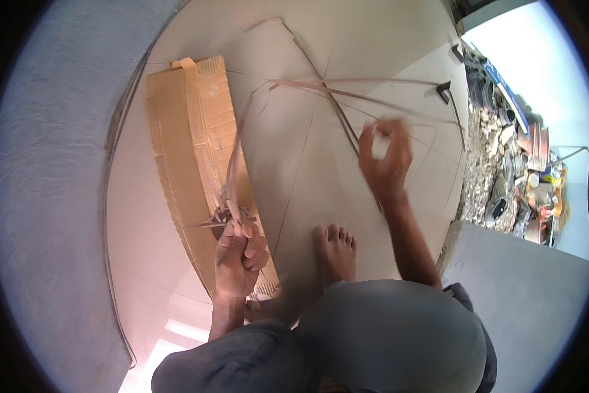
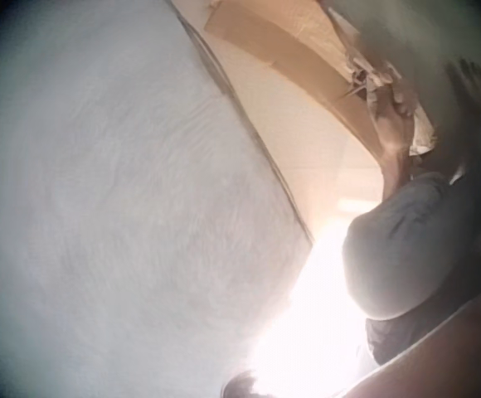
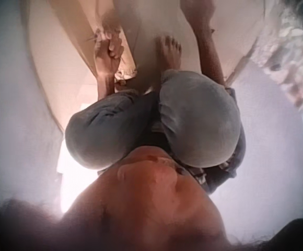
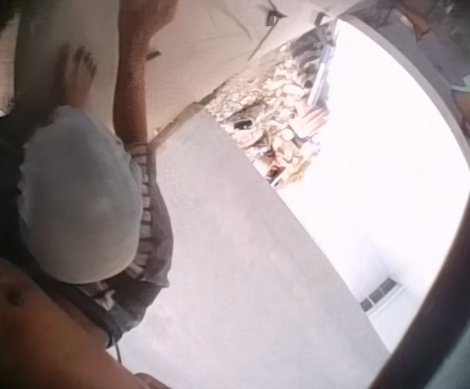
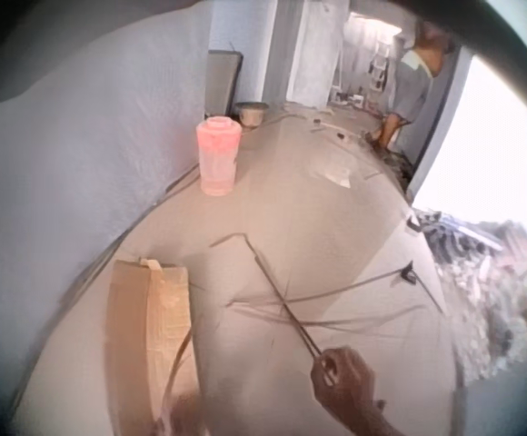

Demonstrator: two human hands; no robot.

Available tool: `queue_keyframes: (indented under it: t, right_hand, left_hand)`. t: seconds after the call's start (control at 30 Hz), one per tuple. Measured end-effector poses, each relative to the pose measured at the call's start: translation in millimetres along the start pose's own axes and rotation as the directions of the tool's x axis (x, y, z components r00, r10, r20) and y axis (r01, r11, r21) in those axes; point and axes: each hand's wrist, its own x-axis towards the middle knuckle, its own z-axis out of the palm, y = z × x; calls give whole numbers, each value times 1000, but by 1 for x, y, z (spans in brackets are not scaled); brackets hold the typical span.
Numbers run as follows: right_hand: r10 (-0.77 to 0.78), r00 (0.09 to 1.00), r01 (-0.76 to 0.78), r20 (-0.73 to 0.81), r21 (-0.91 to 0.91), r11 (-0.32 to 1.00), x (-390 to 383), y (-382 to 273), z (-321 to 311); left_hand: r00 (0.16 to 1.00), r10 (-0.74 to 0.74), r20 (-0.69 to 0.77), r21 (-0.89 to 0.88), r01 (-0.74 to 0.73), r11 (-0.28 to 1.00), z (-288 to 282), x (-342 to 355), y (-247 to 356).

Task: The person sits on the floor and weaves thin strips of material into a circular bundle, repeatedly threading and tightening the strands by hand. The person occasionally picks up additional strips from the floor to continue the weaving process.

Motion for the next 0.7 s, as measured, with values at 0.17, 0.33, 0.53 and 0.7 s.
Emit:
queue_keyframes:
  t: [0.17, 0.33, 0.53, 0.7]
  right_hand:
    - [412, 890, -300, 195, -429, 852, -70, 10, 21]
    - [410, 857, -247, 313, -449, 859, -68, 40, 36]
    - [303, 781, -197, 546, -245, 949, 3, -2, -50]
    - [-111, 645, 30, 756, 120, 992, 76, -72, -118]
  left_hand:
    - [994, 94, -57, -26, -95, 995, 7, 3, 7]
    - [990, 119, -70, 14, -118, 993, 10, 8, 2]
    - [959, 247, -138, 370, -181, 911, 6, 9, 10]
    - [902, 409, -136, 618, -246, 747, 3, 9, 24]
